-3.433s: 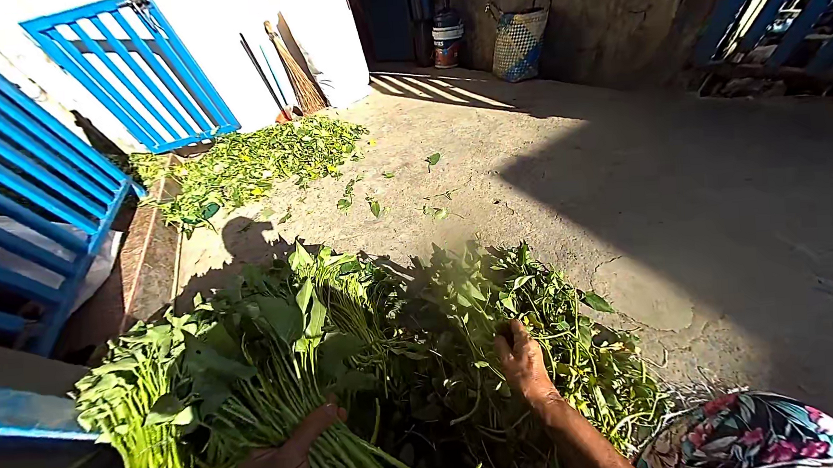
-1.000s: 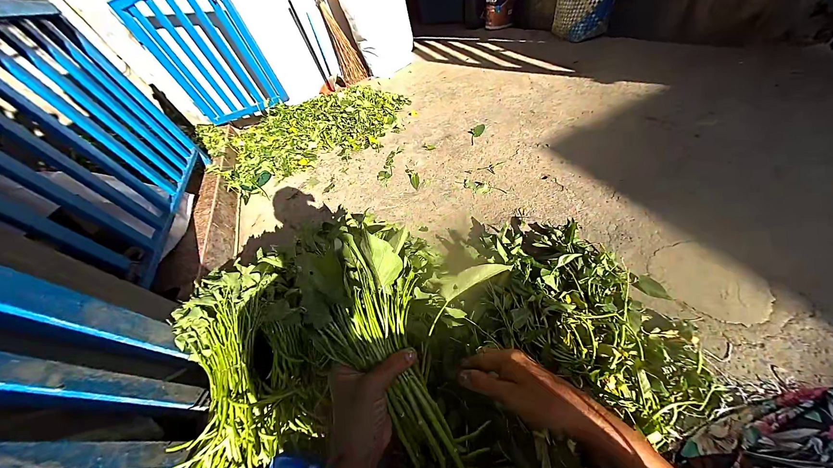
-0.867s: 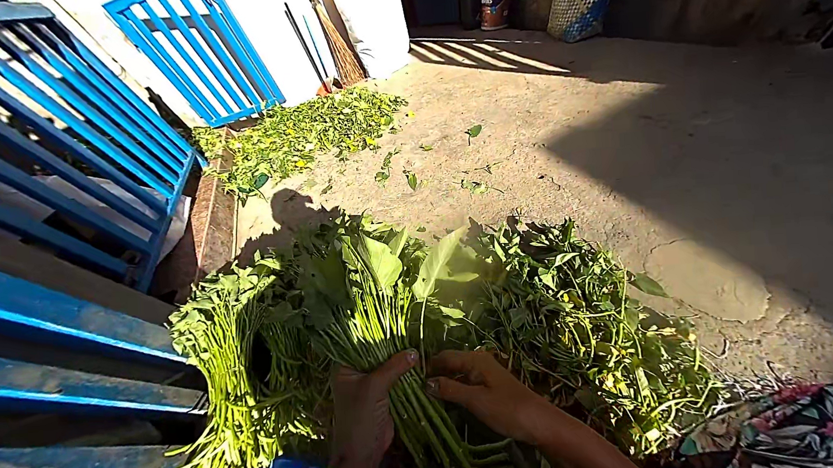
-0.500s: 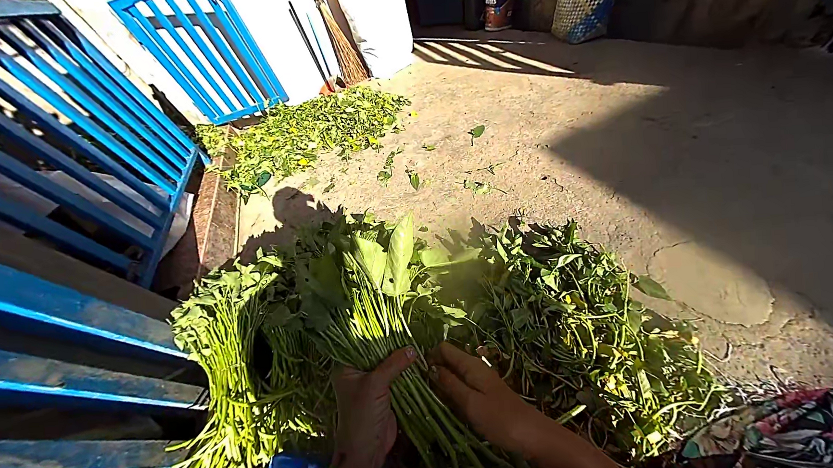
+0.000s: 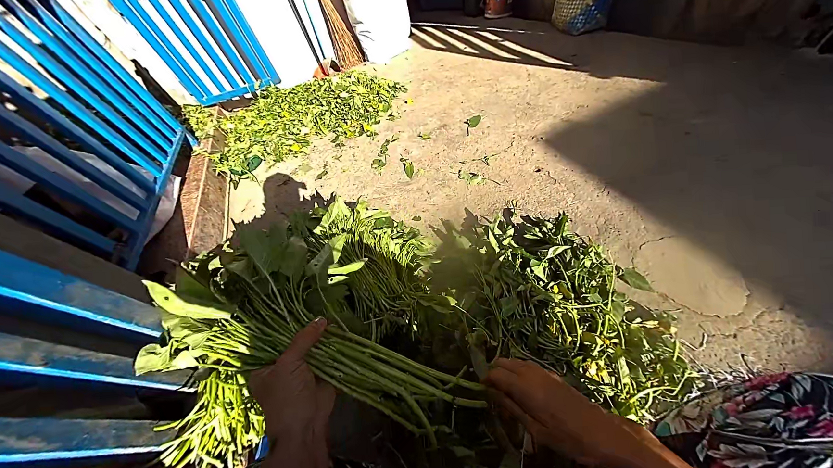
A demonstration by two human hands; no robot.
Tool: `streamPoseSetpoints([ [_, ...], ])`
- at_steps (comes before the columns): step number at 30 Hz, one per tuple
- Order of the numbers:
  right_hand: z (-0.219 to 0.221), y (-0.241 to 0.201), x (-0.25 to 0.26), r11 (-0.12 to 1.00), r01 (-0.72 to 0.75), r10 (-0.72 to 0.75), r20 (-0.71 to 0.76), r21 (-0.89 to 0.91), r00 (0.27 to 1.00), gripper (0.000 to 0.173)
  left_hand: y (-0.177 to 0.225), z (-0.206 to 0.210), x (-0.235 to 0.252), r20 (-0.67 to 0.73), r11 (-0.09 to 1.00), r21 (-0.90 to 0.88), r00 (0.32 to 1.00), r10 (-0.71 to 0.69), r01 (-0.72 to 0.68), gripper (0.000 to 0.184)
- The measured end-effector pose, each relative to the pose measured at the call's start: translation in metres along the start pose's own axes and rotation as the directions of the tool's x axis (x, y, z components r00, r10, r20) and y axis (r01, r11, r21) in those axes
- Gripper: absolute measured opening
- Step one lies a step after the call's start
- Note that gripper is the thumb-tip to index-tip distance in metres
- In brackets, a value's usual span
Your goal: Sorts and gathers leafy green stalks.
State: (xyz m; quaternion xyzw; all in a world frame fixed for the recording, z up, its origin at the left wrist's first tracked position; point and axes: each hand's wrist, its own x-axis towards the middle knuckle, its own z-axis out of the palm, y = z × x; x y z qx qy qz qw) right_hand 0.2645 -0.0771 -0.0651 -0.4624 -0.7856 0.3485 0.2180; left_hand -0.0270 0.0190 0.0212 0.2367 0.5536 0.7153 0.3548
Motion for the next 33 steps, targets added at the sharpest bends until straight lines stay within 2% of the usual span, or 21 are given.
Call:
streamPoseSetpoints([
  [3, -0.004, -0.008, 0.004, 0.98, -0.096, 0.097, -0.001, -0.176, 0.995, 0.034, 0.005, 0.003, 0.001, -0.007, 0.999, -0.049, 1.0, 0.014, -0.014, 0.051],
  [5, -0.004, -0.018, 0.008, 0.95, -0.205, 0.194, -0.069, -0.234, 0.979, 0.033, 0.006, 0.005, -0.001, -0.009, 0.997, -0.072, 1.0, 0.018, -0.019, 0.051],
  [6, -0.002, -0.018, 0.01, 0.954, -0.25, 0.221, -0.174, -0.167, 0.959, 0.033, 0.008, 0.004, -0.001, -0.009, 0.996, -0.083, 1.0, 0.019, -0.02, 0.051],
  [7, 0.001, -0.013, 0.012, 0.966, -0.256, 0.249, -0.328, 0.02, 0.911, 0.031, 0.011, 0.003, 0.001, -0.004, 0.994, -0.105, 1.0, 0.02, -0.021, 0.049],
  [8, 0.003, -0.01, 0.015, 0.911, -0.199, 0.353, -0.436, 0.36, 0.828, 0.029, 0.016, 0.002, 0.003, 0.0, 0.99, -0.137, 1.0, 0.022, -0.021, 0.043],
  [9, -0.001, -0.009, 0.02, 0.702, -0.059, 0.521, -0.455, 0.71, 0.722, 0.026, 0.022, 0.0, 0.004, 0.006, 0.984, -0.176, 1.0, 0.022, -0.021, 0.034],
  [10, -0.011, -0.01, 0.023, 0.428, 0.081, 0.679, -0.38, 0.9, 0.628, 0.026, 0.031, -0.003, 0.005, 0.016, 0.976, -0.219, 1.0, 0.02, -0.016, 0.024],
  [11, -0.021, -0.007, 0.021, 0.249, 0.169, 0.762, -0.301, 0.954, 0.573, 0.027, 0.04, -0.006, 0.005, 0.04, 0.965, -0.261, 0.999, 0.015, -0.004, 0.012],
  [12, -0.028, -0.001, 0.017, 0.201, 0.201, 0.79, -0.28, 0.959, 0.546, 0.031, 0.047, -0.011, 0.004, 0.093, 0.951, -0.31, 0.996, 0.018, 0.012, 0.011],
  [13, -0.034, 0.004, 0.013, 0.246, 0.169, 0.782, -0.298, 0.955, 0.547, 0.037, 0.052, -0.017, 0.004, 0.151, 0.935, -0.353, 0.988, 0.033, 0.023, 0.016],
  [14, -0.037, 0.009, 0.008, 0.375, 0.066, 0.737, -0.34, 0.925, 0.584, 0.042, 0.053, -0.023, 0.005, 0.2, 0.924, -0.381, 0.978, 0.053, 0.028, 0.019],
  [15, -0.039, 0.017, 0.0, 0.572, -0.095, 0.653, -0.382, 0.815, 0.654, 0.037, 0.052, -0.033, 0.006, 0.248, 0.916, -0.4, 0.966, 0.07, 0.037, 0.017],
  [16, -0.046, 0.026, -0.008, 0.76, -0.291, 0.56, -0.358, 0.581, 0.748, 0.022, 0.049, -0.042, 0.008, 0.311, 0.904, -0.423, 0.947, 0.085, 0.058, 0.015],
  [17, -0.056, 0.031, -0.008, 0.853, -0.436, 0.508, -0.27, 0.286, 0.818, 0.03, 0.046, -0.049, 0.009, 0.376, 0.891, -0.446, 0.921, 0.1, 0.085, 0.01],
  [18, -0.065, 0.032, -0.003, 0.86, -0.507, 0.509, -0.202, 0.063, 0.837, 0.045, 0.043, -0.054, 0.008, 0.444, 0.885, -0.453, 0.888, 0.119, 0.108, 0.008],
  [20, -0.074, 0.023, 0.009, 0.875, -0.48, 0.467, -0.165, -0.055, 0.869, 0.053, 0.04, -0.062, 0.003, 0.564, 0.885, -0.441, 0.813, 0.146, 0.147, 0.012],
  [23, -0.07, 0.003, 0.037, 0.957, -0.24, 0.26, -0.109, 0.165, 0.96, 0.043, 0.044, -0.061, -0.009, 0.691, 0.835, -0.473, 0.706, 0.154, 0.282, 0.012],
  [25, -0.057, -0.014, 0.063, 0.892, -0.216, 0.234, 0.003, 0.398, 0.972, 0.047, 0.047, -0.058, -0.014, 0.757, 0.756, -0.513, 0.629, 0.175, 0.407, 0.014],
  [27, -0.036, -0.019, 0.08, 0.755, -0.296, 0.229, 0.188, 0.585, 0.955, 0.058, 0.055, -0.056, -0.019, 0.771, 0.662, -0.551, 0.614, 0.17, 0.508, 0.017],
  [30, -0.011, -0.018, 0.076, 0.483, -0.432, 0.077, 0.455, 0.761, 0.887, 0.078, 0.068, -0.054, -0.018, 0.726, 0.532, -0.617, 0.68, 0.102, 0.58, 0.02],
  [33, 0.002, -0.007, 0.056, 0.246, -0.441, -0.178, 0.488, 0.863, 0.855, 0.088, 0.06, -0.066, -0.005, 0.62, 0.545, -0.684, 0.78, 0.085, 0.485, 0.024],
])
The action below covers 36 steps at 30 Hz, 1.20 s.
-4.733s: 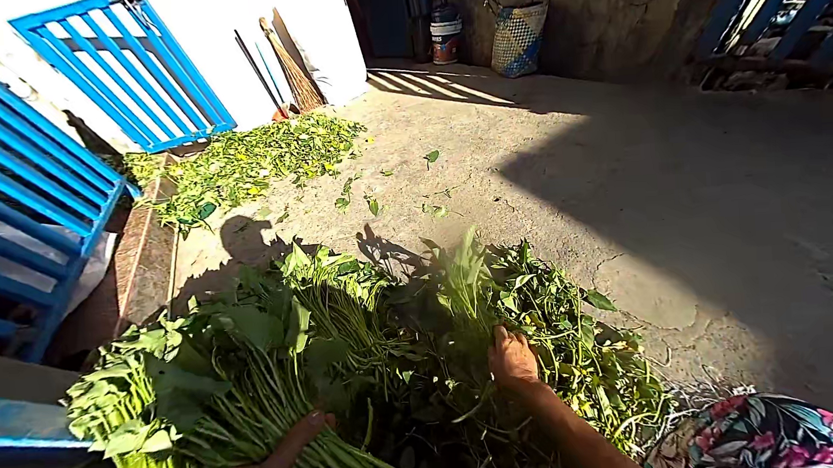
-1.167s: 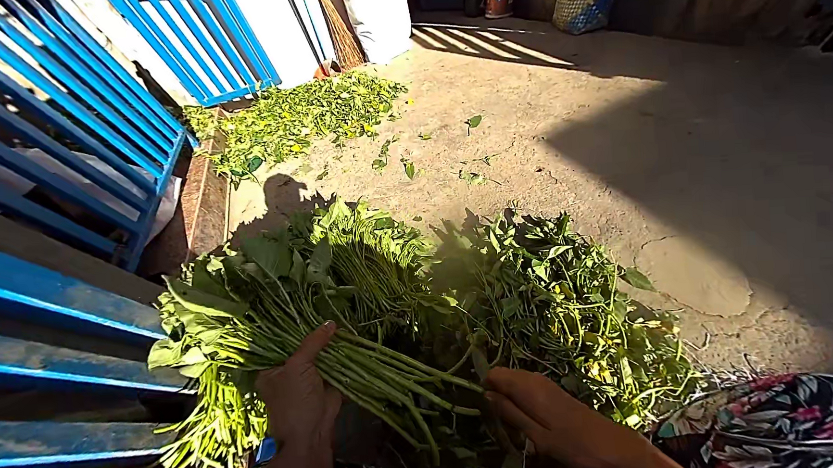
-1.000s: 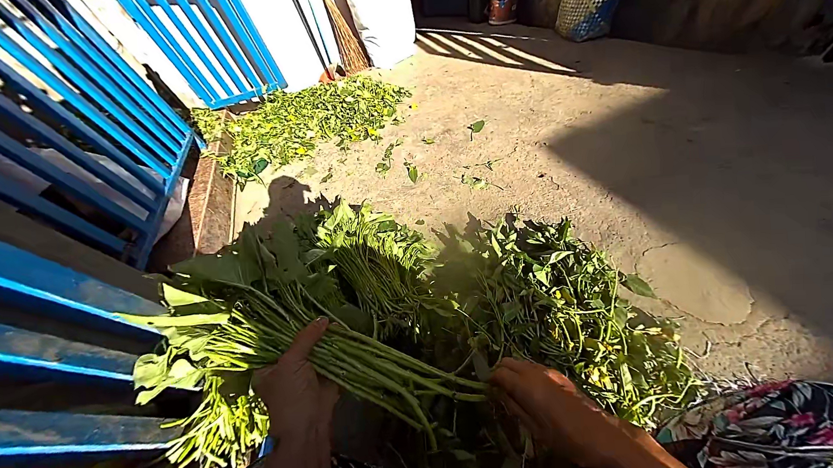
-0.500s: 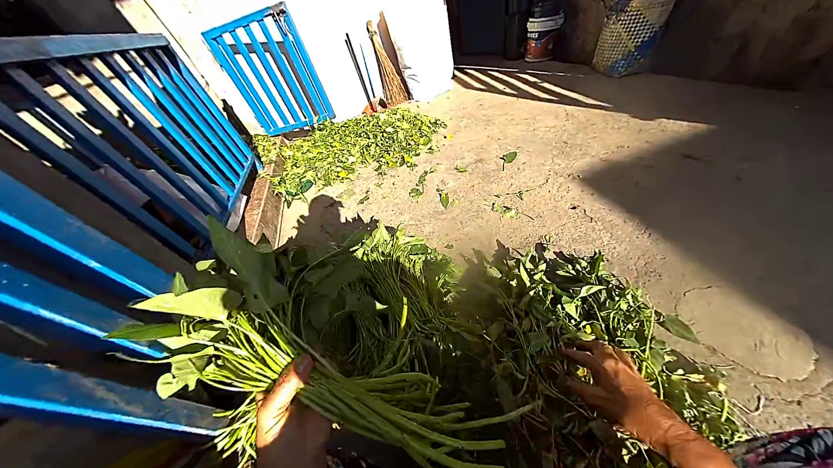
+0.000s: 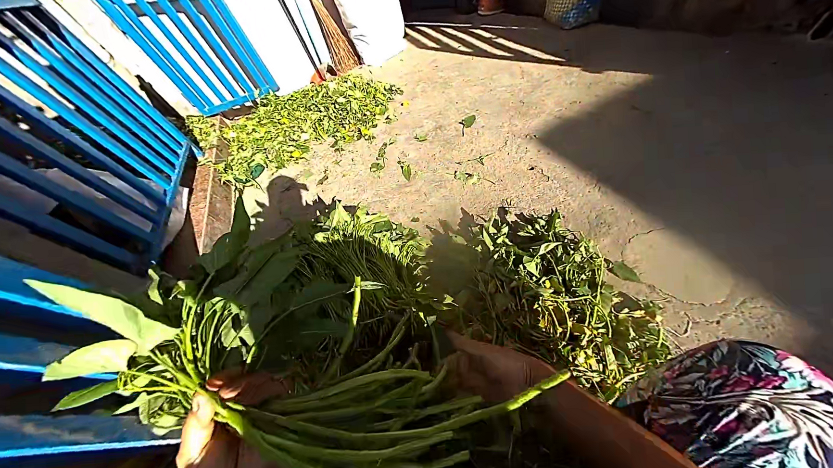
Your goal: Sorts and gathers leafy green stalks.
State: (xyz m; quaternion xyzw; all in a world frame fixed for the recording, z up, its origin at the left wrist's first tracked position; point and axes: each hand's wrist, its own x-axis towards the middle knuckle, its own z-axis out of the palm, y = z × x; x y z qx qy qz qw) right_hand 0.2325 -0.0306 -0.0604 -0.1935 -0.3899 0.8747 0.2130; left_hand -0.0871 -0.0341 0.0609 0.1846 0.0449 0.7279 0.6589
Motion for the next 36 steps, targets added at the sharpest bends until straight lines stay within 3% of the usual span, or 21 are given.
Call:
streamPoseSetpoints([
  [2, -0.002, 0.01, -0.009, 0.993, 0.088, -0.093, 0.064, 0.075, 0.994, 0.058, 0.011, -0.022, 0.0, -0.069, 0.998, 0.028, 0.996, 0.056, -0.054, 0.024],
  [4, -0.003, 0.011, -0.022, 0.991, 0.133, -0.133, 0.042, 0.013, 0.99, 0.032, 0.014, -0.037, -0.001, -0.111, 0.994, 0.069, 0.989, 0.094, -0.087, 0.022],
  [7, -0.003, -0.002, -0.043, 0.926, 0.005, -0.037, -0.077, -0.378, 0.996, 0.032, 0.006, -0.038, -0.007, -0.157, 0.966, 0.242, 0.979, 0.129, -0.088, 0.031],
  [9, -0.012, -0.011, -0.057, 0.808, -0.179, -0.03, -0.342, -0.561, 0.939, 0.039, -0.005, -0.028, -0.009, -0.243, 0.904, 0.422, 0.952, 0.187, -0.07, 0.04],
  [10, -0.017, -0.016, -0.063, 0.768, -0.241, -0.132, -0.516, -0.593, 0.846, 0.041, -0.014, -0.022, -0.01, -0.304, 0.872, 0.486, 0.923, 0.235, -0.061, 0.037],
  [12, -0.018, -0.03, -0.068, 0.731, -0.261, -0.434, -0.725, -0.63, 0.535, 0.045, -0.038, -0.007, -0.009, -0.415, 0.799, 0.601, 0.839, 0.352, -0.038, 0.019],
  [13, -0.011, -0.042, -0.069, 0.695, -0.228, -0.559, -0.711, -0.682, 0.426, 0.049, -0.051, -0.003, -0.008, -0.45, 0.77, 0.638, 0.8, 0.397, -0.023, 0.012],
  [14, 0.003, -0.053, -0.068, 0.647, -0.187, -0.643, -0.661, -0.739, 0.387, 0.055, -0.064, -0.002, -0.008, -0.471, 0.744, 0.668, 0.769, 0.432, -0.01, 0.013],
  [15, 0.022, -0.062, -0.065, 0.594, -0.147, -0.684, -0.593, -0.791, 0.425, 0.06, -0.077, -0.001, -0.007, -0.484, 0.722, 0.692, 0.745, 0.46, 0.004, 0.021],
  [17, 0.059, -0.066, -0.048, 0.533, -0.073, -0.626, -0.451, -0.843, 0.637, 0.074, -0.104, 0.002, -0.007, -0.49, 0.69, 0.723, 0.724, 0.485, 0.028, 0.036],
  [18, 0.068, -0.06, -0.033, 0.505, -0.029, -0.571, -0.359, -0.863, 0.738, 0.09, -0.115, 0.003, -0.008, -0.496, 0.691, 0.722, 0.733, 0.465, 0.05, 0.041],
  [20, 0.063, -0.038, -0.001, 0.48, 0.041, -0.481, -0.224, -0.876, 0.848, 0.116, -0.132, 0.01, -0.012, -0.538, 0.705, 0.698, 0.742, 0.4, 0.126, 0.042],
  [22, 0.045, -0.019, 0.018, 0.484, 0.062, -0.425, -0.173, -0.873, 0.888, 0.113, -0.138, 0.016, -0.014, -0.596, 0.719, 0.658, 0.737, 0.317, 0.223, 0.041],
  [26, 0.018, -0.02, 0.021, 0.661, 0.176, -0.313, -0.054, -0.73, 0.948, 0.056, -0.127, 0.009, -0.01, -0.7, 0.732, 0.558, 0.695, 0.164, 0.39, 0.041],
  [28, 0.013, -0.028, 0.02, 0.75, 0.184, -0.24, -0.002, -0.636, 0.971, 0.044, -0.122, 0.006, -0.01, -0.747, 0.738, 0.495, 0.658, 0.093, 0.458, 0.042],
  [32, 0.012, -0.045, 0.019, 0.811, 0.044, -0.055, -0.003, -0.583, 0.998, 0.056, -0.121, 0.012, -0.009, -0.795, 0.772, 0.397, 0.607, 0.019, 0.496, 0.043],
  [34, 0.015, -0.046, 0.019, 0.827, 0.028, -0.024, 0.014, -0.561, 1.0, 0.066, -0.123, 0.017, -0.007, -0.791, 0.796, 0.378, 0.612, 0.013, 0.473, 0.041],
  [36, 0.015, -0.047, 0.017, 0.833, 0.046, -0.026, 0.045, -0.552, 0.999, 0.065, -0.124, 0.019, -0.005, -0.777, 0.815, 0.369, 0.629, 0.008, 0.446, 0.04],
])
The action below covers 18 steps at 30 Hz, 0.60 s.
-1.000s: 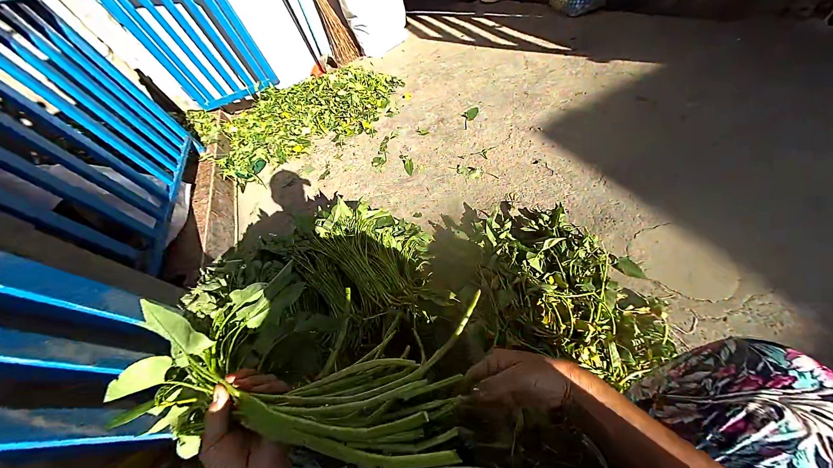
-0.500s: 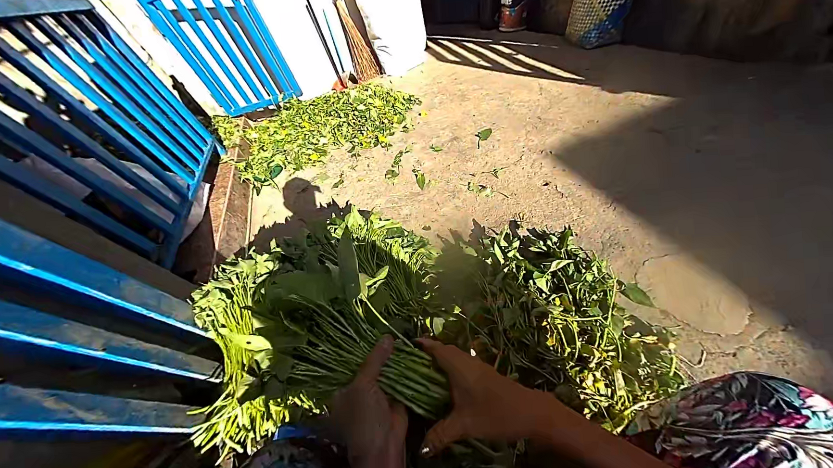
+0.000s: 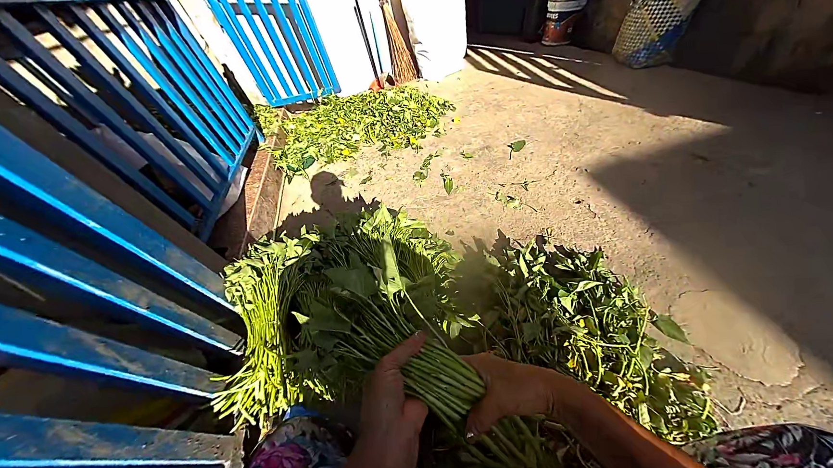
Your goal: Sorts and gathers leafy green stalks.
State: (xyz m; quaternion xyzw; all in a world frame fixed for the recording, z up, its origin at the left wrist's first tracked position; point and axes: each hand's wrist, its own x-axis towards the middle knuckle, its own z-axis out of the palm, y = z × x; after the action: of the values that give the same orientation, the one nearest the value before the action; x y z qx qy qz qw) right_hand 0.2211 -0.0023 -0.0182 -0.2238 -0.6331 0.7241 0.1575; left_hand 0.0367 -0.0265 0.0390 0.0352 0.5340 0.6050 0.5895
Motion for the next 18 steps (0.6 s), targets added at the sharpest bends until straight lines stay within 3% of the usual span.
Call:
streamPoseSetpoints([
  [3, 0.002, 0.003, -0.009, 1.0, 0.005, -0.005, 0.03, -0.006, 1.0, 0.052, 0.002, 0.001, 0.0, 0.025, 1.0, -0.014, 1.0, 0.006, -0.006, 0.042],
  [9, 0.025, 0.017, -0.018, 0.996, 0.011, -0.011, -0.004, 0.093, 1.0, 0.045, -0.006, -0.008, 0.006, 0.006, 0.999, -0.044, 1.0, 0.01, -0.01, 0.039],
  [13, 0.031, 0.003, -0.01, 0.999, -0.025, 0.024, 0.044, 0.03, 0.999, 0.037, 0.013, -0.025, -0.01, 0.018, 0.978, -0.201, 0.999, -0.047, 0.049, 0.029],
  [16, 0.035, -0.029, 0.005, 0.995, 0.023, -0.007, 0.168, -0.093, 0.986, 0.035, 0.037, -0.058, -0.037, 0.181, 0.924, -0.383, 0.98, 0.078, -0.003, 0.03],
  [18, 0.047, -0.057, 0.016, 0.985, 0.105, -0.06, 0.303, -0.134, 0.951, 0.033, 0.054, -0.095, -0.066, 0.362, 0.883, -0.466, 0.896, 0.255, -0.063, 0.032],
])
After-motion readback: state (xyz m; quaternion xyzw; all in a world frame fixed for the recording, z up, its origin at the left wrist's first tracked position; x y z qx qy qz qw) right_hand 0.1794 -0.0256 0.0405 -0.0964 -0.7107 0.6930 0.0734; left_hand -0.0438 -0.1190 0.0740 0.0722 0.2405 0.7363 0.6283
